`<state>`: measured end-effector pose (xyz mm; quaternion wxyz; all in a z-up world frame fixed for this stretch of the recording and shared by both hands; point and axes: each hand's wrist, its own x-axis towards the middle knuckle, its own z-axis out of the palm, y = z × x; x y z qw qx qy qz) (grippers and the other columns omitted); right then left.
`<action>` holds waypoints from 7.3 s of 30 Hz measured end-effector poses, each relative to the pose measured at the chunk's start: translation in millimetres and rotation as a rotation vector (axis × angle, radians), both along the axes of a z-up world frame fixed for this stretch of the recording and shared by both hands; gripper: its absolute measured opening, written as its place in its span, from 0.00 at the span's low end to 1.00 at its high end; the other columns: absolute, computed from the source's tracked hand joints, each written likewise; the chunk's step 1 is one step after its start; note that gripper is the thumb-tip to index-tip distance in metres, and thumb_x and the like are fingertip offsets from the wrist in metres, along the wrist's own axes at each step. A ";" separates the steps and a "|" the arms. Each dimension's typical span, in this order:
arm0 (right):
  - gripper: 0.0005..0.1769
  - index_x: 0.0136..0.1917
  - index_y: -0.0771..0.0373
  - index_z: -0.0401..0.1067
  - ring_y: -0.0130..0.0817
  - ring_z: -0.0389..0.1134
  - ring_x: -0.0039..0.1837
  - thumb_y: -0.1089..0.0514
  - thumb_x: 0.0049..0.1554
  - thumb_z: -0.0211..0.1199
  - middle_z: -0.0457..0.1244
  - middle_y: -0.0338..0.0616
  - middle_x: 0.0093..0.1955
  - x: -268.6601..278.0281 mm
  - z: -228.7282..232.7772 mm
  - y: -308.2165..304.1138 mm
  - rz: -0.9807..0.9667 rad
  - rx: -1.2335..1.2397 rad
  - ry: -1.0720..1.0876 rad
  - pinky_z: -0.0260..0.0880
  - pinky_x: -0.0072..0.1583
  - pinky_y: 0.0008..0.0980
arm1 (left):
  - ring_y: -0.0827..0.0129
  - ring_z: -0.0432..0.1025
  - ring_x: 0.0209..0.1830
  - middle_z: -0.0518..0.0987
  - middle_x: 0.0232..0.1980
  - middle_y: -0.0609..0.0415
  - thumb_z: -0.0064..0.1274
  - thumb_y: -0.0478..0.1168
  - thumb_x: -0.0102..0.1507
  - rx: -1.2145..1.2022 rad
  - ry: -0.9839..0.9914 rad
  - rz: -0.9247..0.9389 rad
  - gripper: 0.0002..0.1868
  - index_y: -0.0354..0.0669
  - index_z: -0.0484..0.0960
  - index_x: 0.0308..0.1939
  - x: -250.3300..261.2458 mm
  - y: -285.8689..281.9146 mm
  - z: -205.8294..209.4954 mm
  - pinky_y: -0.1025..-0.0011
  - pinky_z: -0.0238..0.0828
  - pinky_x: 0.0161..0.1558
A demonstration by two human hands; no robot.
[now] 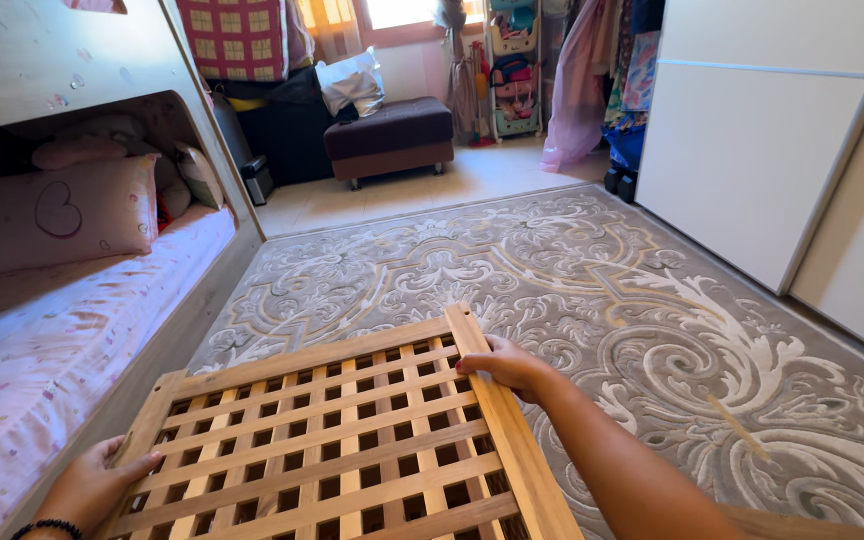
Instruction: The person assembles a wooden lattice storage box by attaching side panels to a base and securing them with screws. They then place a lattice top panel onto the structure and continue to fasten the components together using a screwdriver.
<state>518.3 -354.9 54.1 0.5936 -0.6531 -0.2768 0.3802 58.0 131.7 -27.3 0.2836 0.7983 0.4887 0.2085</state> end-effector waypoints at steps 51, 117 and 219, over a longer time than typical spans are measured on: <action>0.42 0.82 0.53 0.54 0.48 0.65 0.74 0.32 0.62 0.51 0.62 0.55 0.75 17.7 -4.1 27.3 -0.234 -0.545 -0.680 0.64 0.73 0.42 | 0.43 0.75 0.61 0.80 0.62 0.36 0.52 0.67 0.60 0.278 0.162 0.199 0.42 0.43 0.72 0.70 40.4 -70.4 50.0 0.51 0.71 0.60; 0.23 0.61 0.57 0.76 0.28 0.74 0.51 0.42 0.61 0.57 0.73 0.38 0.49 -222.8 -6.6 -345.4 0.048 -0.225 -0.268 0.76 0.54 0.33 | 0.50 0.66 0.71 0.72 0.71 0.44 0.46 0.53 0.68 0.342 -0.256 -1.248 0.26 0.47 0.72 0.68 93.1 -646.2 131.9 0.59 0.64 0.66; 0.12 0.53 0.61 0.68 0.57 0.66 0.60 0.62 0.54 0.59 0.63 0.55 0.57 -251.7 -488.8 -451.7 -0.279 -0.872 -0.689 0.67 0.60 0.50 | 0.47 0.76 0.53 0.82 0.51 0.42 0.56 0.38 0.61 0.018 0.616 -1.406 0.09 0.44 0.84 0.45 37.3 -793.4 -436.1 0.53 0.74 0.52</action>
